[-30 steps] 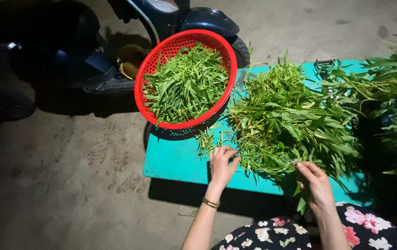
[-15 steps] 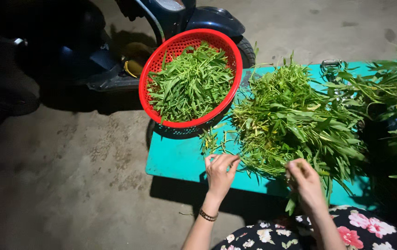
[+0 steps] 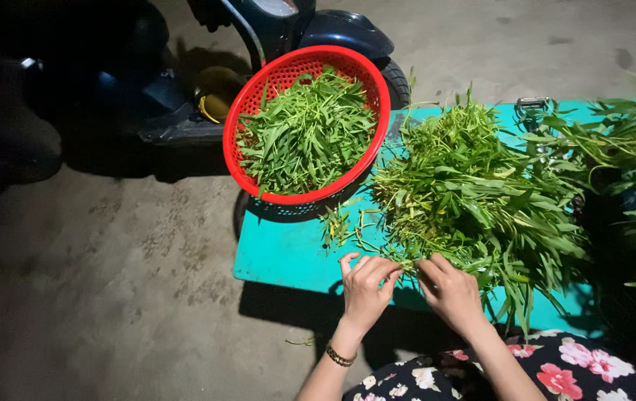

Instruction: The person sits at a low teal table and picks edible leaves and tender tips from stalks of water spinach, placing the picked greens into a red perforated basket while discarding stems and yellowed pieces on the table. They gather and turn the pile of stalks to reach unprocessed portions.

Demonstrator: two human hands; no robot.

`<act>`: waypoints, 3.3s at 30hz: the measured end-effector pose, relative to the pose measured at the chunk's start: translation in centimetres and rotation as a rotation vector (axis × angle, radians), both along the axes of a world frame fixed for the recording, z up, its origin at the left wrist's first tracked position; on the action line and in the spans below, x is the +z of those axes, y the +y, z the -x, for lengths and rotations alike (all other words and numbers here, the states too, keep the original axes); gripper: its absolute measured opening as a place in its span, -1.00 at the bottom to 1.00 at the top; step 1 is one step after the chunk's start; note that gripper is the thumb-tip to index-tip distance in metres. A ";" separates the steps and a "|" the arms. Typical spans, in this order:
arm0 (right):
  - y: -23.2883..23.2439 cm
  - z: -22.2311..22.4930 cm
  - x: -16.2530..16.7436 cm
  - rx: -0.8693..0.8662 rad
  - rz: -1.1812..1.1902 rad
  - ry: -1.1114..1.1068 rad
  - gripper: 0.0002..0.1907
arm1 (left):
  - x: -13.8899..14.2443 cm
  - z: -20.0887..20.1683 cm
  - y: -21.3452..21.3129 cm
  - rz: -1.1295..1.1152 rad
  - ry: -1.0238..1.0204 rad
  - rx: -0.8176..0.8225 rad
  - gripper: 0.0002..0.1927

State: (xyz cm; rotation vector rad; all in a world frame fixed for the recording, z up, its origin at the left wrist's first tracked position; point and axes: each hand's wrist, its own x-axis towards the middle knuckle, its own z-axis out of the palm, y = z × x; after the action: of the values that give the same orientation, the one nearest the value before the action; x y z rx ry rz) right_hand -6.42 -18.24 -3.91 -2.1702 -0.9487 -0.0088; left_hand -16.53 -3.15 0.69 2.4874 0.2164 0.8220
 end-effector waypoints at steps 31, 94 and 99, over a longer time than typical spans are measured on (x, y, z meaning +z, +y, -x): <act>-5.0 -2.2 -5.0 -0.194 -0.705 0.866 -0.82 | -4.1 -5.2 4.9 -0.021 0.050 0.062 -0.92; -5.8 -1.1 -5.5 -0.042 -1.183 1.463 -0.79 | 0.1 -3.0 -0.9 0.097 0.007 -0.102 -0.93; -8.8 -2.8 -4.2 -0.312 -1.202 1.392 -0.80 | -1.9 -1.2 6.5 -0.006 0.077 0.199 -0.58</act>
State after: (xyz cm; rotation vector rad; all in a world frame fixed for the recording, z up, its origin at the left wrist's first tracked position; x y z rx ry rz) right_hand -3.60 -27.05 -8.11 -0.7537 0.2515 0.5494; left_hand -15.32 3.34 -1.21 2.5345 0.4961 0.8064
